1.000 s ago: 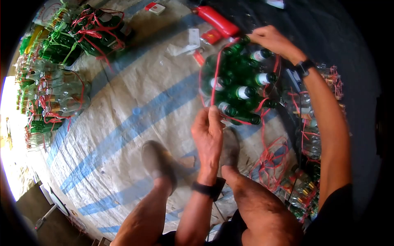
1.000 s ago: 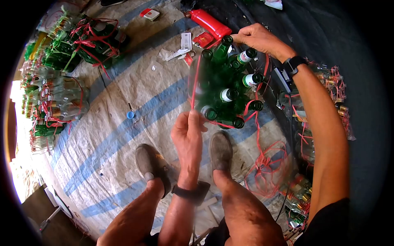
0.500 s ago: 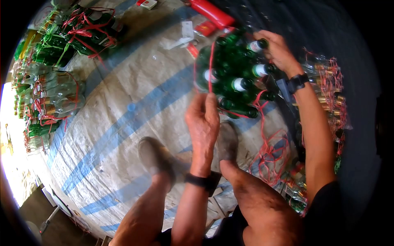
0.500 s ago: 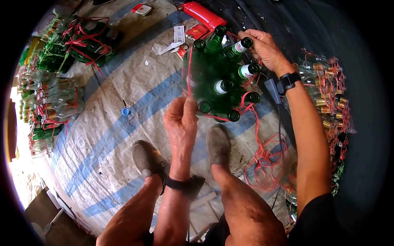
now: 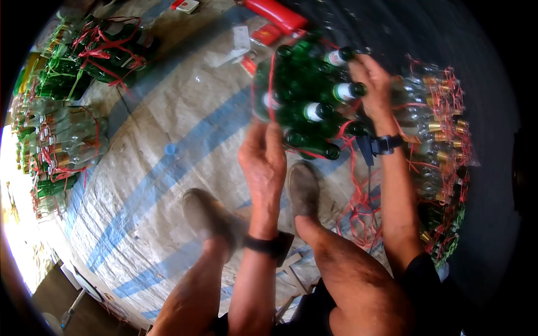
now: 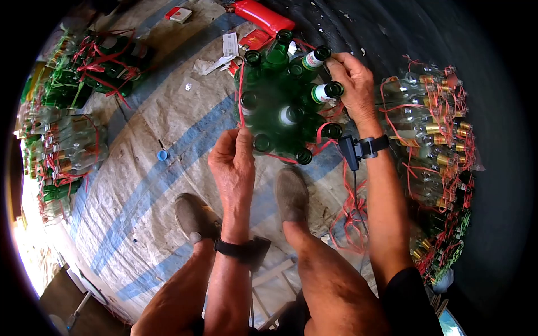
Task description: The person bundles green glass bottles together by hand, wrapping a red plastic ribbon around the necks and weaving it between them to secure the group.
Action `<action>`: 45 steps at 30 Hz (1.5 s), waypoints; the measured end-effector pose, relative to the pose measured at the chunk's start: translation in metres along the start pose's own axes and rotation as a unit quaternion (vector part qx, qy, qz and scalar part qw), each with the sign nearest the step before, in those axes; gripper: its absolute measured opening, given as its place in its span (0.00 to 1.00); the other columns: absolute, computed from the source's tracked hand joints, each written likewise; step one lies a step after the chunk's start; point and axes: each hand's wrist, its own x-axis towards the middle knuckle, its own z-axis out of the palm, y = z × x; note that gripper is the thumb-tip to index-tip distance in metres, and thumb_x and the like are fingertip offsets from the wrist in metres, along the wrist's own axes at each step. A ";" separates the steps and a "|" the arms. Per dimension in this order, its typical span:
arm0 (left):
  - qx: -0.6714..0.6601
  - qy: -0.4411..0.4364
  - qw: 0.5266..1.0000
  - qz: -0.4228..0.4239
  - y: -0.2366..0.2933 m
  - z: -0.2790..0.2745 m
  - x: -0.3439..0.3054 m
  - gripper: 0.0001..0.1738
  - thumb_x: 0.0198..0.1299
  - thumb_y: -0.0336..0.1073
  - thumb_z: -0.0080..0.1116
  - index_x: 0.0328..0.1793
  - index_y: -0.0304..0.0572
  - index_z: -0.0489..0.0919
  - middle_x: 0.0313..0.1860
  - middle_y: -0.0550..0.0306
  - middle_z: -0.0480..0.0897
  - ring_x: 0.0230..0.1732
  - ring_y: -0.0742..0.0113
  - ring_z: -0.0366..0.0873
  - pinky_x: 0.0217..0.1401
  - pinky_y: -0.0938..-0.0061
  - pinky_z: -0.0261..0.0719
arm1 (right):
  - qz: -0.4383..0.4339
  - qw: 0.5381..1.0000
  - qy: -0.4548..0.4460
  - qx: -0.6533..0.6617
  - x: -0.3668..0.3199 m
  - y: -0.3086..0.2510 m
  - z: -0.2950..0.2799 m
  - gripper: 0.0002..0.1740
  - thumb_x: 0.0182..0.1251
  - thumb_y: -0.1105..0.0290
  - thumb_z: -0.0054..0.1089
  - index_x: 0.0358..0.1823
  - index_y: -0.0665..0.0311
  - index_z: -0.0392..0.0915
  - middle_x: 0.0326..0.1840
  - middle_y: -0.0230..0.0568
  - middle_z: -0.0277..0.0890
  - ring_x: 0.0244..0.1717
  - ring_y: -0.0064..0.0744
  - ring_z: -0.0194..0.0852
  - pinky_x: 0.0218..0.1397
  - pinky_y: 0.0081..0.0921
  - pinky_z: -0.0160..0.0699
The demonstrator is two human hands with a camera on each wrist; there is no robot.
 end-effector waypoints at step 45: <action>0.113 -0.062 0.986 0.106 -0.025 0.023 -0.079 0.30 0.69 0.28 0.75 0.75 0.33 0.79 0.66 0.42 0.82 0.46 0.63 0.88 0.53 0.69 0.89 | -0.053 0.989 0.129 0.047 -0.041 0.029 0.033 0.13 0.83 0.70 0.63 0.57 0.70 0.89 0.49 0.30 0.90 0.51 0.21 0.83 0.60 0.24 0.81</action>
